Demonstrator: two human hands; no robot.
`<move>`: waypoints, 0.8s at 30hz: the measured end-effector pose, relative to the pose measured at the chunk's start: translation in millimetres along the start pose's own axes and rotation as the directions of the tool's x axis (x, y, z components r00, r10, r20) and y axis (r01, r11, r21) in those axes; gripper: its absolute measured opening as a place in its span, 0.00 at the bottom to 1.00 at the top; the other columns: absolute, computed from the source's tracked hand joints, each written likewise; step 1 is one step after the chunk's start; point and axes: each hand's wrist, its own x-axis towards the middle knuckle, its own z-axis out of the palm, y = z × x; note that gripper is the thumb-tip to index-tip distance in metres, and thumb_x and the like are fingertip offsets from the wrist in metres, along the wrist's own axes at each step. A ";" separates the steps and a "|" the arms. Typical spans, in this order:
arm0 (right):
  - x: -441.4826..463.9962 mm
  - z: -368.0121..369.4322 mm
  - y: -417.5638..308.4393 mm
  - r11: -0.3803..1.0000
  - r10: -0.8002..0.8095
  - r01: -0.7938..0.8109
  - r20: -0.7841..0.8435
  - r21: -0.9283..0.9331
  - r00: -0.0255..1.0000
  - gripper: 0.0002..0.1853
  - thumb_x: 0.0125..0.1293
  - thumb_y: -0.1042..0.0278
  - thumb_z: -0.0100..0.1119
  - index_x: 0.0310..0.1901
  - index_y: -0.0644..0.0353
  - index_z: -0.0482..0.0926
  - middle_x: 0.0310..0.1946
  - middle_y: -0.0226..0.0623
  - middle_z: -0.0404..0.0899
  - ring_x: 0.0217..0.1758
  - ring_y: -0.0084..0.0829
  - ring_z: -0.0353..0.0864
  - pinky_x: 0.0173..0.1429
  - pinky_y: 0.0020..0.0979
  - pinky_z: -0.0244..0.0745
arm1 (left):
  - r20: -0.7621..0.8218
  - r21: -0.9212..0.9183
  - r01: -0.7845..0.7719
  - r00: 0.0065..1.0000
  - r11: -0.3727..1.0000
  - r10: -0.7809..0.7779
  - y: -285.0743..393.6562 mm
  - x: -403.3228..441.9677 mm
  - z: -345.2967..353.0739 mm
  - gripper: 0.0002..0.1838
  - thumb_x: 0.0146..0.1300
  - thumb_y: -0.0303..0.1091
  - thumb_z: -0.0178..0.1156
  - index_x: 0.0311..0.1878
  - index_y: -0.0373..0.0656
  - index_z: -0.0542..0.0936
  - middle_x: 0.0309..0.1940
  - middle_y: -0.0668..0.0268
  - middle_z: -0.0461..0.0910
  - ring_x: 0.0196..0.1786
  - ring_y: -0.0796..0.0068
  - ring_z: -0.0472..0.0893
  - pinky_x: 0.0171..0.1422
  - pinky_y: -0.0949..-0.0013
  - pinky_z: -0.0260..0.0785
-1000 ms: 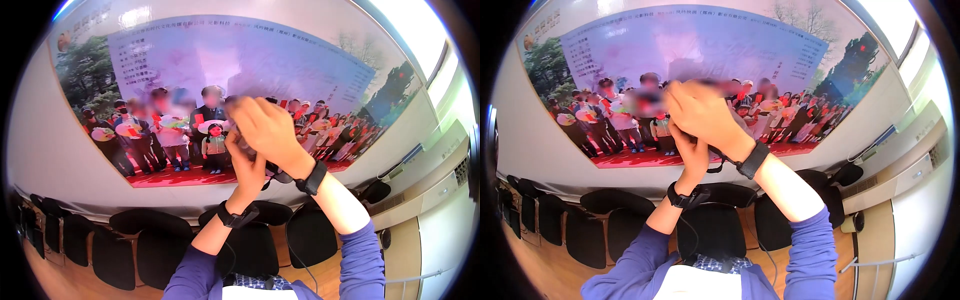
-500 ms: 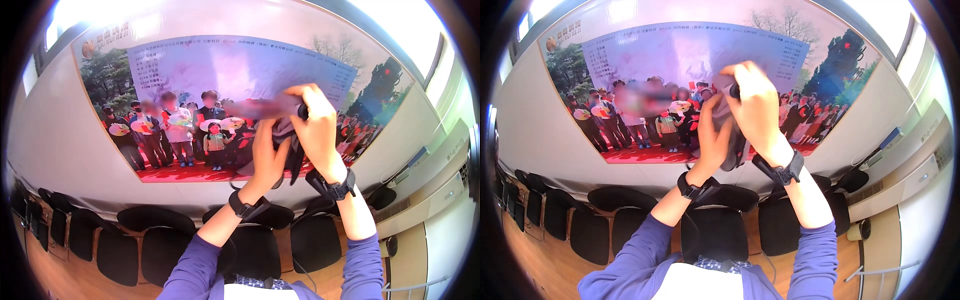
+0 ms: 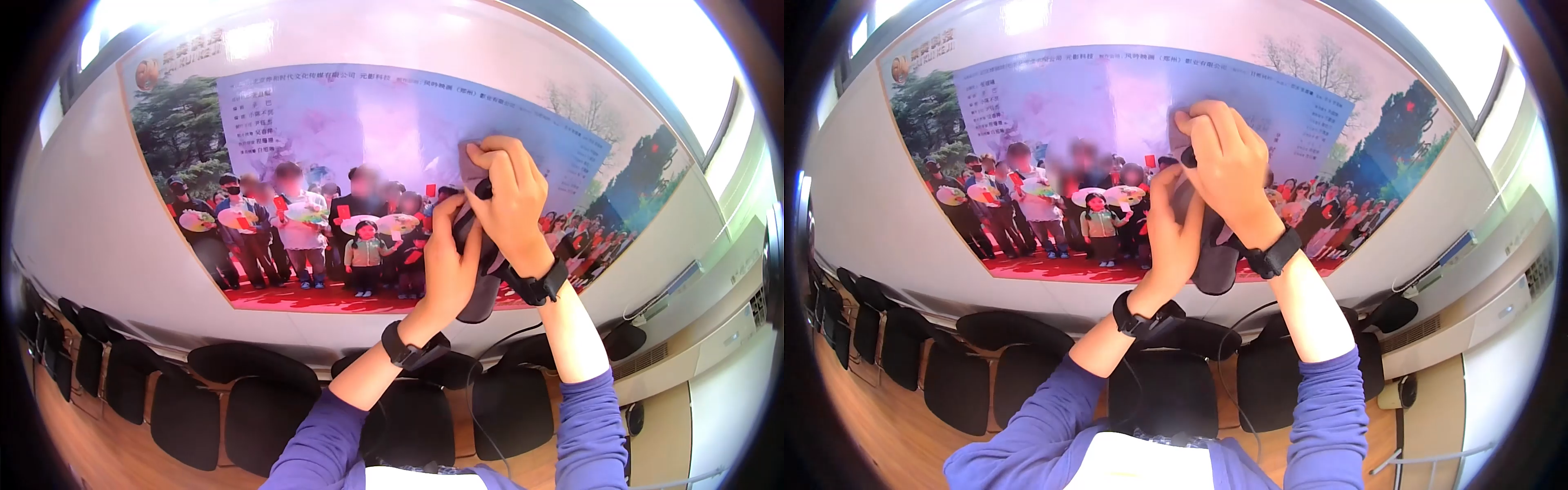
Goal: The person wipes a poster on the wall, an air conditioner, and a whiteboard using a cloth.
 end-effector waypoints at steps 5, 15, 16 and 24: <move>-2.9 12.1 -4.2 1.000 0.014 -0.014 -0.031 0.010 0.999 0.13 0.41 0.74 0.69 0.27 0.56 0.73 0.28 0.29 0.74 0.24 0.29 0.74 0.25 0.27 0.68 | 0.026 -0.013 0.023 0.999 1.000 -0.023 -8.6 -2.0 -12.2 0.21 0.66 0.23 0.55 0.61 0.34 0.64 0.51 0.53 0.75 0.53 0.69 0.75 0.58 0.69 0.66; -5.4 15.1 -15.9 0.995 0.069 -0.070 0.019 0.074 0.997 0.14 0.37 0.76 0.72 0.26 0.60 0.74 0.27 0.37 0.78 0.26 0.35 0.77 0.29 0.29 0.73 | 0.027 0.055 -0.018 1.000 0.998 0.016 -19.8 -6.4 -34.3 0.18 0.64 0.22 0.58 0.56 0.35 0.68 0.43 0.59 0.78 0.46 0.75 0.76 0.53 0.73 0.67; -6.3 18.2 -17.6 0.993 0.078 -0.079 0.009 0.084 0.997 0.14 0.38 0.75 0.72 0.26 0.60 0.74 0.27 0.36 0.78 0.26 0.35 0.77 0.29 0.29 0.73 | 0.039 0.069 -0.005 0.999 0.998 0.002 -18.4 -7.1 -39.9 0.18 0.64 0.21 0.58 0.56 0.34 0.68 0.43 0.60 0.79 0.45 0.76 0.76 0.52 0.73 0.67; -39.4 43.5 -48.8 0.951 0.180 -0.218 0.177 0.221 0.968 0.14 0.45 0.66 0.69 0.35 0.57 0.81 0.32 0.35 0.80 0.32 0.35 0.79 0.33 0.33 0.73 | -0.032 0.245 -0.058 0.997 0.968 0.068 -26.6 -18.4 -73.8 0.16 0.63 0.21 0.59 0.53 0.37 0.71 0.43 0.55 0.79 0.45 0.68 0.80 0.51 0.70 0.70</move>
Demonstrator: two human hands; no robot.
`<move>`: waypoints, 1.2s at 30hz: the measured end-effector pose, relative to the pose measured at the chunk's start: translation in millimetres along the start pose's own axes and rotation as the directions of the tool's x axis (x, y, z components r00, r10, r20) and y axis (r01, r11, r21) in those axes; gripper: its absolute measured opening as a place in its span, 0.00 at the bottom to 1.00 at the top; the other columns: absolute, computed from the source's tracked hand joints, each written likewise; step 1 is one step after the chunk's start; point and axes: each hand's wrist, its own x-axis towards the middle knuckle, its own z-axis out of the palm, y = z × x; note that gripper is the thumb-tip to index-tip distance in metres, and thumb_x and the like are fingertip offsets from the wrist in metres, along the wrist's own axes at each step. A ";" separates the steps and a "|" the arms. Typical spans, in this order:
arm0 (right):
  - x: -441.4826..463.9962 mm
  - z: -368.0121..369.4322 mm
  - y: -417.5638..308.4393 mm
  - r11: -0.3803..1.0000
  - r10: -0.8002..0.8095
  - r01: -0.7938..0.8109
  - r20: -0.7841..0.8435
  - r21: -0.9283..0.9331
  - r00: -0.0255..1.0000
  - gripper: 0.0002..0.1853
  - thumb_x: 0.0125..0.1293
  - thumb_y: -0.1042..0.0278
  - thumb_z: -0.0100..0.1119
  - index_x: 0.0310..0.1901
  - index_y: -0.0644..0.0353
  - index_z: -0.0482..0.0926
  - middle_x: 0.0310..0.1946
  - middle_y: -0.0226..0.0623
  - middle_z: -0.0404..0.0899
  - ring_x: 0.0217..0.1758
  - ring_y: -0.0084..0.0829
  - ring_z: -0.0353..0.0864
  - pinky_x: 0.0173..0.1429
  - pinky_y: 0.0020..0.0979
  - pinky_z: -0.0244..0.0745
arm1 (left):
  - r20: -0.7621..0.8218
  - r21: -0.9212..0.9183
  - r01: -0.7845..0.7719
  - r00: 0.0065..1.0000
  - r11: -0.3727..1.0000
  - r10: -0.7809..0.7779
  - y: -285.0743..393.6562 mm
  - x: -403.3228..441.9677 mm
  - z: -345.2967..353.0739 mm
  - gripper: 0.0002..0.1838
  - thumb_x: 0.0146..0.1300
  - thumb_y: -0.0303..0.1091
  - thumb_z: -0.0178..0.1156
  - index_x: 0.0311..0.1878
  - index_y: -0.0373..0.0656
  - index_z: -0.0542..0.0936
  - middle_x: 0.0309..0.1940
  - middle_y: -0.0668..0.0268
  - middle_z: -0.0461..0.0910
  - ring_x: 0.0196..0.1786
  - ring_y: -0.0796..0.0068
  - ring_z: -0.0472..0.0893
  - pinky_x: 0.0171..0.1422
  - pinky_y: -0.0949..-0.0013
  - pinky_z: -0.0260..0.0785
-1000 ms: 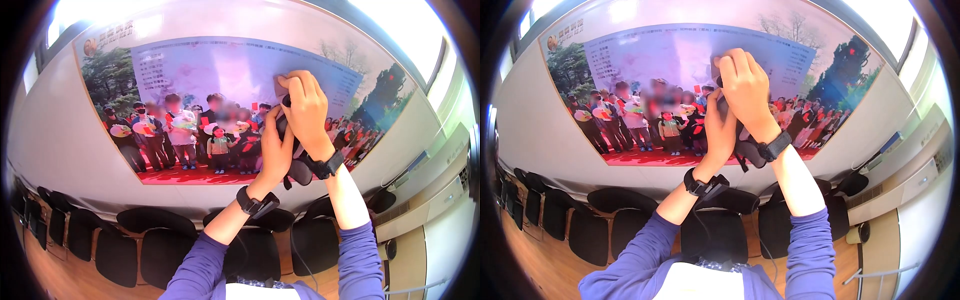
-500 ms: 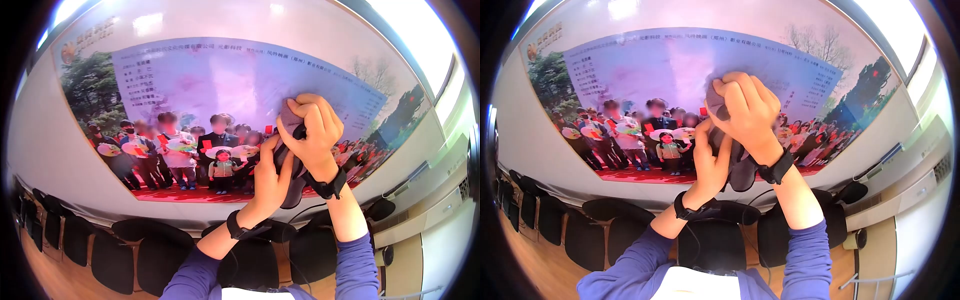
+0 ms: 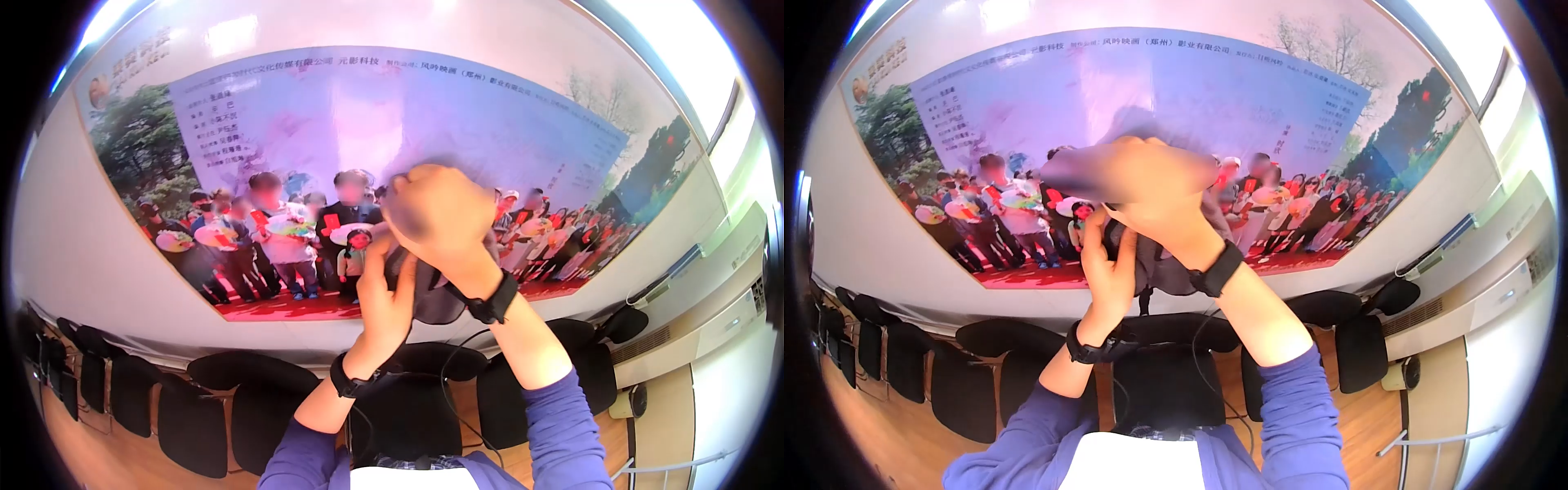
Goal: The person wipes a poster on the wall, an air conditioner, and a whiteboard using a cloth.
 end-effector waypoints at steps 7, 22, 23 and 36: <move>-39.3 24.8 -51.7 0.990 -0.045 0.031 0.094 0.139 0.995 0.20 0.40 0.72 0.66 0.40 0.59 0.78 0.35 0.35 0.76 0.33 0.37 0.77 0.35 0.34 0.74 | 0.018 0.148 0.141 0.989 0.979 -0.145 -15.0 -39.4 -47.3 0.11 0.61 0.21 0.56 0.47 0.37 0.72 0.32 0.55 0.78 0.30 0.65 0.76 0.38 0.69 0.68; -133.3 -90.3 -68.0 0.809 0.490 -0.580 0.438 0.094 0.754 0.13 0.57 0.71 0.61 0.45 0.58 0.77 0.36 0.40 0.77 0.37 0.46 0.80 0.37 0.40 0.75 | 0.318 0.078 0.211 0.921 0.974 -0.225 16.0 -85.8 -36.2 0.25 0.48 0.11 0.50 0.53 0.37 0.73 0.45 0.54 0.80 0.52 0.62 0.81 0.58 0.68 0.69; -143.7 -94.3 -67.8 0.794 0.507 -0.603 0.462 0.078 0.727 0.12 0.59 0.68 0.60 0.44 0.58 0.77 0.38 0.41 0.78 0.38 0.47 0.80 0.39 0.42 0.75 | 0.362 0.119 0.184 0.907 0.976 -0.215 14.8 -90.4 -32.1 0.25 0.48 0.11 0.49 0.53 0.37 0.73 0.45 0.53 0.80 0.53 0.59 0.80 0.58 0.67 0.69; -206.3 -139.4 -120.5 0.770 0.356 -0.638 0.845 -0.023 0.400 0.27 0.61 0.38 0.55 0.43 0.58 0.78 0.28 0.45 0.82 0.32 0.49 0.81 0.38 0.44 0.75 | 0.591 0.351 0.211 0.706 0.912 -0.391 16.6 -138.1 -63.1 0.20 0.50 0.18 0.51 0.50 0.38 0.74 0.41 0.49 0.80 0.51 0.50 0.80 0.55 0.60 0.70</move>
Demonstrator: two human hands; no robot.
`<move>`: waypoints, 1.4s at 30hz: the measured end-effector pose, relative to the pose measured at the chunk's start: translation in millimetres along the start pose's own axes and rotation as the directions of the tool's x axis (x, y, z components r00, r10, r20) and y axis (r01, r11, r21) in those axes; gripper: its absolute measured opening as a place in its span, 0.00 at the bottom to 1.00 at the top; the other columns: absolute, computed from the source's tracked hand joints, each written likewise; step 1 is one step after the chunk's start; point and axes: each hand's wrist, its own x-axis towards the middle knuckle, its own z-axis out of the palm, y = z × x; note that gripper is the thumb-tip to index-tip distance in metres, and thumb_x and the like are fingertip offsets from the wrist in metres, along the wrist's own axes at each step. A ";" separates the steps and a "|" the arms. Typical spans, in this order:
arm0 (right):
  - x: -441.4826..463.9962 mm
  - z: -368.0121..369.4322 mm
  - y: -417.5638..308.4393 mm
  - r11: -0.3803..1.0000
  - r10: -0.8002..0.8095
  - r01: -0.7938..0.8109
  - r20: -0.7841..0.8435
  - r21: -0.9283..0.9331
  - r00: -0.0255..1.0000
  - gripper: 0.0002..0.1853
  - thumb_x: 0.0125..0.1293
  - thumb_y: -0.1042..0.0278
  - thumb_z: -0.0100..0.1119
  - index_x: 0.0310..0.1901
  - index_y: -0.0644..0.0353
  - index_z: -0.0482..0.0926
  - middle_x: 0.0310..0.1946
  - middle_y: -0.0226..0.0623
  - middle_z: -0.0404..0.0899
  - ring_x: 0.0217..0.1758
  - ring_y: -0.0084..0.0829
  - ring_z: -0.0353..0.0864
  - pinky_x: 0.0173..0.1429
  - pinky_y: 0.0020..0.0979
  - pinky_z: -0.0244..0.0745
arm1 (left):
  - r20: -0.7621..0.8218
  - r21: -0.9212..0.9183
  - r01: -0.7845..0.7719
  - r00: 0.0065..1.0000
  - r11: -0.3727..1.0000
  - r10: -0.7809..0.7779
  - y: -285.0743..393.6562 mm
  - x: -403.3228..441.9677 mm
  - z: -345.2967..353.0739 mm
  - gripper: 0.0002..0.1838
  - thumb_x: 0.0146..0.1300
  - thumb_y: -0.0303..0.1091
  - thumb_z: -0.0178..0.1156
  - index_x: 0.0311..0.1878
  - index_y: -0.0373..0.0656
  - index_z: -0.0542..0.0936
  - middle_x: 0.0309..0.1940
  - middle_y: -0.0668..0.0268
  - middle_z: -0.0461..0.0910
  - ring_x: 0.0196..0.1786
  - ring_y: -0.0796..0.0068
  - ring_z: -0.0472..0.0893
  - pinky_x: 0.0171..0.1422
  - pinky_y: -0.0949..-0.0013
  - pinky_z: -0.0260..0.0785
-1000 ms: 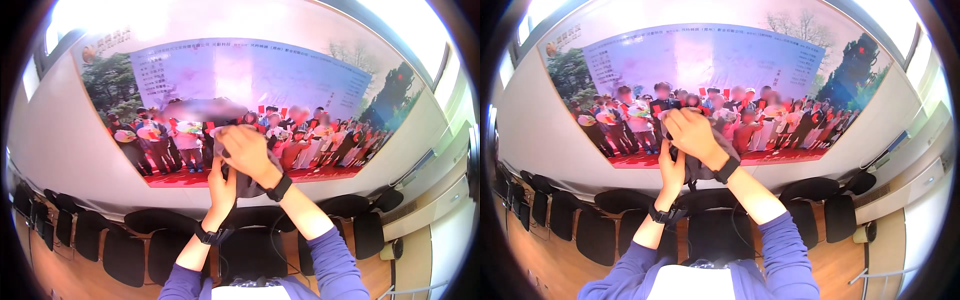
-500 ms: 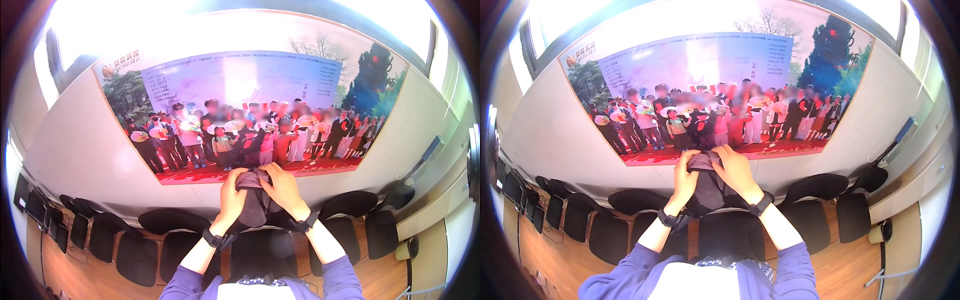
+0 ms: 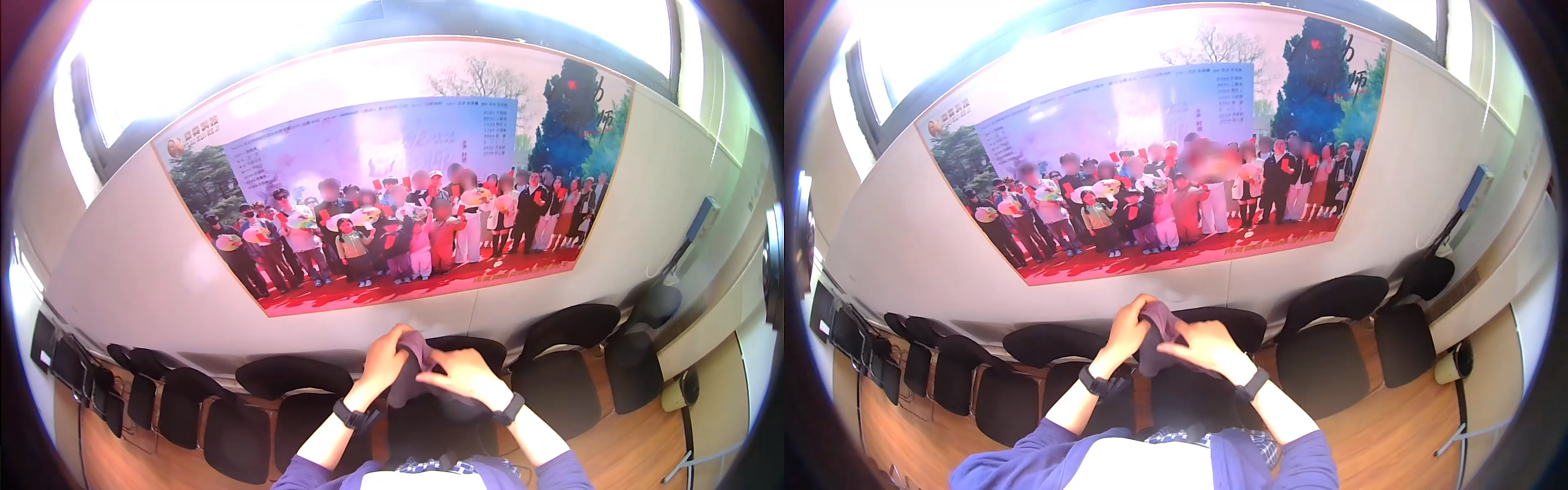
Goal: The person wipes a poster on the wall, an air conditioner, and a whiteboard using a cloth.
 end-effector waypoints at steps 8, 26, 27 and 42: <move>-53.0 81.1 -34.4 0.997 -0.036 0.051 0.220 -0.064 0.975 0.20 0.59 0.51 0.60 0.45 0.59 0.77 0.20 0.47 0.79 0.26 0.46 0.81 0.34 0.42 0.76 | 0.155 -0.003 0.174 0.973 0.985 -0.171 -37.5 -91.9 4.7 0.15 0.52 0.27 0.54 0.46 0.39 0.76 0.38 0.47 0.81 0.46 0.47 0.80 0.49 0.54 0.71; -73.9 147.8 -86.3 0.998 -0.055 0.059 0.151 -0.023 0.987 0.13 0.57 0.57 0.62 0.32 0.59 0.78 0.22 0.46 0.78 0.28 0.48 0.81 0.34 0.42 0.76 | -0.125 -0.422 0.330 0.901 0.844 -0.415 -59.4 -215.6 0.2 0.08 0.62 0.26 0.54 0.43 0.35 0.77 0.34 0.61 0.81 0.39 0.74 0.79 0.46 0.70 0.71; -73.9 145.8 -90.6 0.998 -0.060 0.065 0.165 -0.023 0.984 0.12 0.58 0.58 0.61 0.35 0.59 0.78 0.22 0.46 0.78 0.29 0.47 0.81 0.35 0.42 0.76 | -0.170 -0.450 0.312 0.890 0.837 -0.423 -55.0 -214.8 0.5 0.08 0.63 0.26 0.54 0.43 0.35 0.77 0.34 0.61 0.81 0.39 0.74 0.78 0.46 0.70 0.71; -297.7 102.1 -64.2 0.972 0.206 -0.235 -0.432 -0.014 0.878 0.10 0.49 0.71 0.60 0.36 0.56 0.79 0.22 0.43 0.78 0.28 0.44 0.80 0.34 0.40 0.74 | 0.258 -0.261 0.094 0.966 0.961 -0.024 112.7 -278.7 85.1 0.09 0.66 0.32 0.57 0.41 0.35 0.80 0.26 0.62 0.80 0.30 0.78 0.77 0.37 0.71 0.69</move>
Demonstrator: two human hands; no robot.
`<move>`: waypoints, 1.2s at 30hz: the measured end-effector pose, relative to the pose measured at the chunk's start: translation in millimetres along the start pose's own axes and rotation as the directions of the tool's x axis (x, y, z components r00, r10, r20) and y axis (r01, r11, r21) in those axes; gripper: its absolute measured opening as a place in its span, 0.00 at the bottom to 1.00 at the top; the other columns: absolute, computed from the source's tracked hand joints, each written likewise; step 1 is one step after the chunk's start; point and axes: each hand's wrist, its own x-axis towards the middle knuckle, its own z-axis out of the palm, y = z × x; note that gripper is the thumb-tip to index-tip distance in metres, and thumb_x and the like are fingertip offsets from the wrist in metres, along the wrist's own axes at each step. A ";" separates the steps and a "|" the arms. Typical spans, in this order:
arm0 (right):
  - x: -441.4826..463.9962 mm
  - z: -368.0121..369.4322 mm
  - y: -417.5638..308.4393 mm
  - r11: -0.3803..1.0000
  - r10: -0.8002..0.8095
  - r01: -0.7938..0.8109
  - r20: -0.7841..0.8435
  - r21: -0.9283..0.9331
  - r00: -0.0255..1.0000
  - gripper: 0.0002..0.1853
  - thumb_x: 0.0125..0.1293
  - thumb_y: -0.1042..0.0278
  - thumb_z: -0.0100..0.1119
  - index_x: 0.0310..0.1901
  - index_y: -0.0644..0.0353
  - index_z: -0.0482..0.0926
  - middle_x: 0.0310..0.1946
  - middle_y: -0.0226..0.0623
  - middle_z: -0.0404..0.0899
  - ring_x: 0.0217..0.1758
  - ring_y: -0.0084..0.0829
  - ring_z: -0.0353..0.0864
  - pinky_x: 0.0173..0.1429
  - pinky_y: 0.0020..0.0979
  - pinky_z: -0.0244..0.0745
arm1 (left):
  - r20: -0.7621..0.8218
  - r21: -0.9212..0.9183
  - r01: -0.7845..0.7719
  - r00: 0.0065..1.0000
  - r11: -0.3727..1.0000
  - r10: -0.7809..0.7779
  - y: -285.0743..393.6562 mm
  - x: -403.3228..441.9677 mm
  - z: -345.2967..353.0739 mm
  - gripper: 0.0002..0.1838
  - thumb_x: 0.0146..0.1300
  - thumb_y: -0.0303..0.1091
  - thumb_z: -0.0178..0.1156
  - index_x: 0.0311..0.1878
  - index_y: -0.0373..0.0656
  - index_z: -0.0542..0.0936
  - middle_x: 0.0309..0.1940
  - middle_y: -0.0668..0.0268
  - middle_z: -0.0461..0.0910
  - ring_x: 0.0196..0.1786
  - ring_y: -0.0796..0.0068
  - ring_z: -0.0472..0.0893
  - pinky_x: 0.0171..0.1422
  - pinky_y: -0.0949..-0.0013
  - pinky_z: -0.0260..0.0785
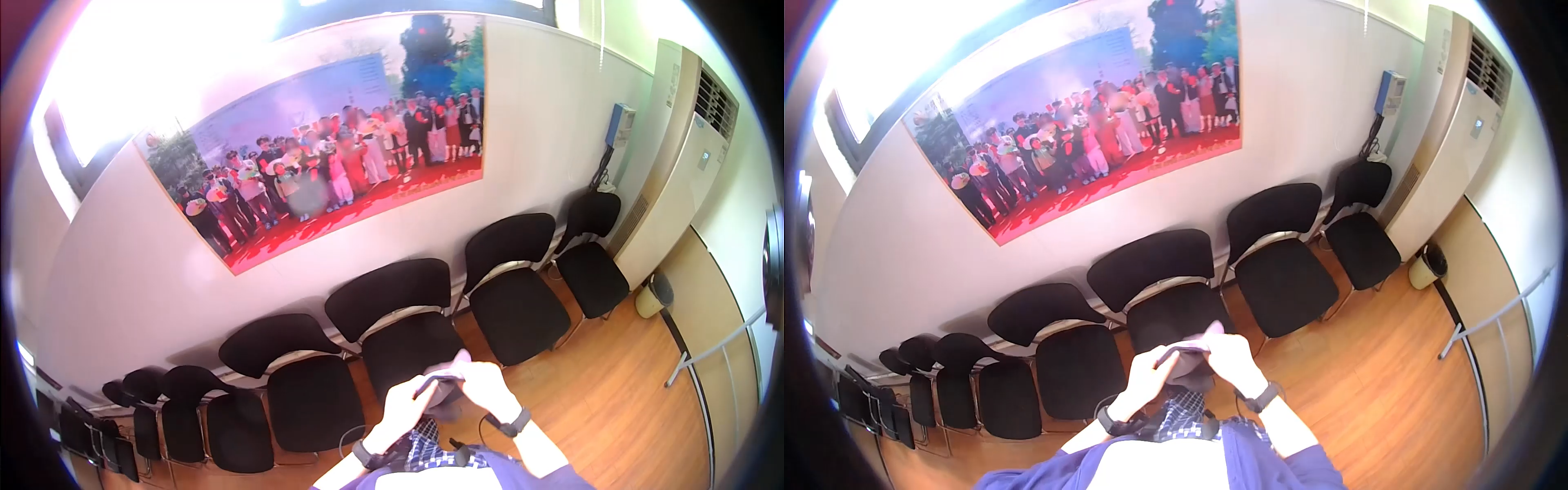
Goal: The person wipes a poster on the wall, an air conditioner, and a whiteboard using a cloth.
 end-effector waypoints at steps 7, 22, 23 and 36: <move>-110.3 -89.9 30.4 0.936 0.279 -0.304 -0.149 -0.178 0.949 0.05 0.56 0.73 0.54 0.35 0.56 0.74 0.23 0.43 0.78 0.26 0.44 0.79 0.31 0.41 0.73 | 0.359 0.079 -0.076 0.932 0.994 0.043 59.4 -49.2 87.8 0.13 0.66 0.40 0.59 0.44 0.39 0.80 0.27 0.61 0.78 0.29 0.75 0.75 0.36 0.70 0.68; -303.8 -171.2 2.9 0.698 0.651 -0.637 -0.080 -0.327 0.755 0.24 0.68 0.50 0.51 0.25 0.63 0.79 0.18 0.52 0.77 0.24 0.52 0.80 0.31 0.45 0.76 | 0.408 0.192 -0.619 0.756 0.761 0.512 142.5 -8.9 247.4 0.19 0.41 0.18 0.59 0.40 0.43 0.78 0.34 0.59 0.78 0.40 0.56 0.80 0.43 0.63 0.72; -314.7 -176.6 3.4 0.677 0.711 -0.696 -0.031 -0.239 0.702 0.28 0.70 0.45 0.47 0.25 0.64 0.79 0.18 0.52 0.77 0.24 0.52 0.80 0.31 0.45 0.76 | 0.428 0.145 -0.643 0.726 0.752 0.538 144.5 -8.1 267.1 0.19 0.40 0.18 0.59 0.40 0.43 0.78 0.34 0.59 0.78 0.40 0.56 0.79 0.44 0.63 0.72; -377.4 -305.7 107.4 0.240 0.763 -0.971 -0.621 0.013 0.180 0.23 0.51 0.79 0.54 0.52 0.55 0.76 0.27 0.53 0.79 0.33 0.54 0.80 0.38 0.48 0.73 | 0.652 -0.076 -0.708 0.497 0.702 0.572 175.7 11.0 458.1 0.13 0.50 0.29 0.64 0.40 0.42 0.77 0.33 0.58 0.74 0.39 0.55 0.77 0.43 0.61 0.71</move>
